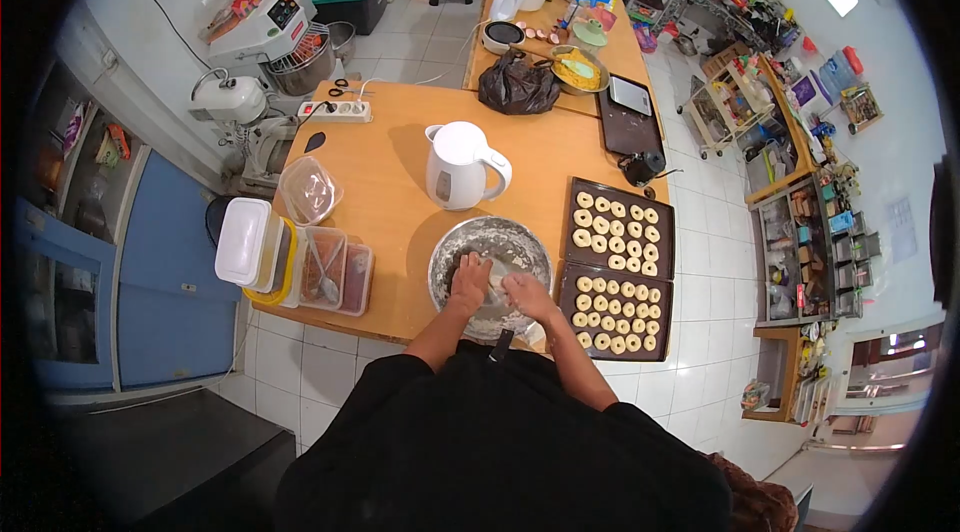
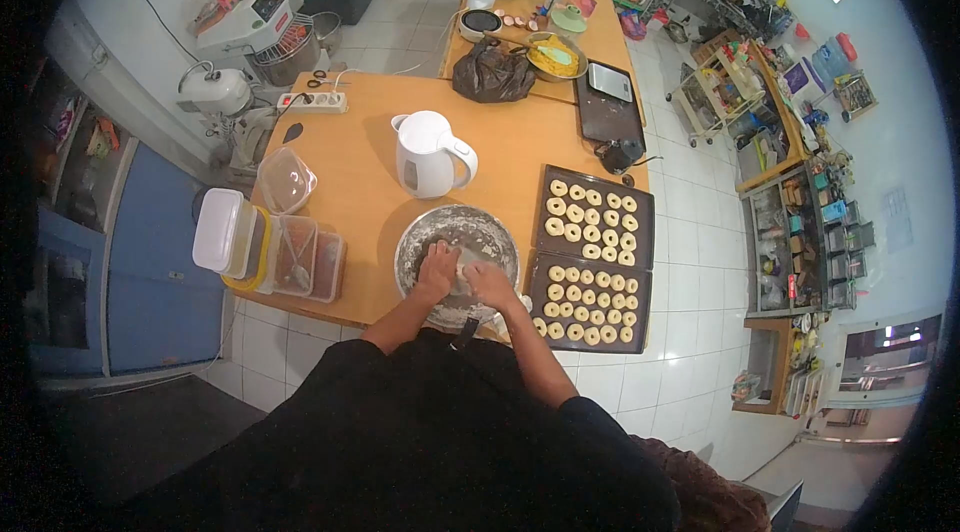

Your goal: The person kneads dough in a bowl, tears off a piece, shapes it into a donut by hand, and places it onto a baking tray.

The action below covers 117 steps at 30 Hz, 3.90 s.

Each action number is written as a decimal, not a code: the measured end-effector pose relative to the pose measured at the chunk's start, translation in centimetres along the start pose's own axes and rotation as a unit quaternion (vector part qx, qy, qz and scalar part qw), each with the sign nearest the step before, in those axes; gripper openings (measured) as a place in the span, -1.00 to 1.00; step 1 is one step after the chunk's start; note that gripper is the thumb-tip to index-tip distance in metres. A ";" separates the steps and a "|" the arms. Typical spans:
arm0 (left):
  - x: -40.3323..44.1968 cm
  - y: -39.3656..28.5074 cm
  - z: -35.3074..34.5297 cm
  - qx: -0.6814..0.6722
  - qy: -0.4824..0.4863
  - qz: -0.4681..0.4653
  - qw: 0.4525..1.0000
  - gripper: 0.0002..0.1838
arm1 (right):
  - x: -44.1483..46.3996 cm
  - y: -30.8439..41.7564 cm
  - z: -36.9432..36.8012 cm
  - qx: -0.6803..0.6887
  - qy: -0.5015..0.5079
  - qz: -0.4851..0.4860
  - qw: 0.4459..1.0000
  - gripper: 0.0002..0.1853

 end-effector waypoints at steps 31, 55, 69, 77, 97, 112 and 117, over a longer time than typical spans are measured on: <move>-4.2 -4.7 8.0 -0.507 0.006 0.071 0.859 -0.60 | 2.2 -4.1 -2.7 0.089 0.022 -0.038 0.995 -0.73; -3.5 0.5 5.6 -0.731 -0.015 0.322 0.601 -0.92 | 4.5 -4.6 -4.3 -0.162 -0.120 -0.013 0.979 -0.54; -2.1 0.2 4.2 -0.322 -0.017 0.098 0.942 -0.56 | 6.3 -4.8 -6.4 -0.150 -0.133 -0.021 0.980 -0.77; -0.7 0.5 0.1 -0.208 0.131 0.013 0.969 -0.31 | 7.4 -4.4 -5.9 -0.190 -0.097 -0.087 0.973 -0.73; -0.4 -2.0 2.5 0.057 0.252 0.143 0.955 -0.15 | 7.1 -6.2 -4.5 -0.204 0.006 0.007 0.979 -0.63; -1.2 1.7 1.4 -0.254 0.003 -0.020 0.967 -0.16 | 3.0 -4.4 -1.8 0.213 0.032 -0.040 0.976 -0.80; 1.0 0.2 4.5 -0.645 0.131 0.284 0.697 -0.46 | 3.1 -2.2 -2.4 0.208 -0.107 -0.015 0.972 -0.81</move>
Point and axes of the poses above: each hand's wrist, its own x-axis towards the middle knuckle, its own z-axis out of the back of the hand, y = z × x, the point moved 1 cm from there along x, towards the middle knuckle, and after that the axes turned 4 degrees about -x, right-handed, at the moved point
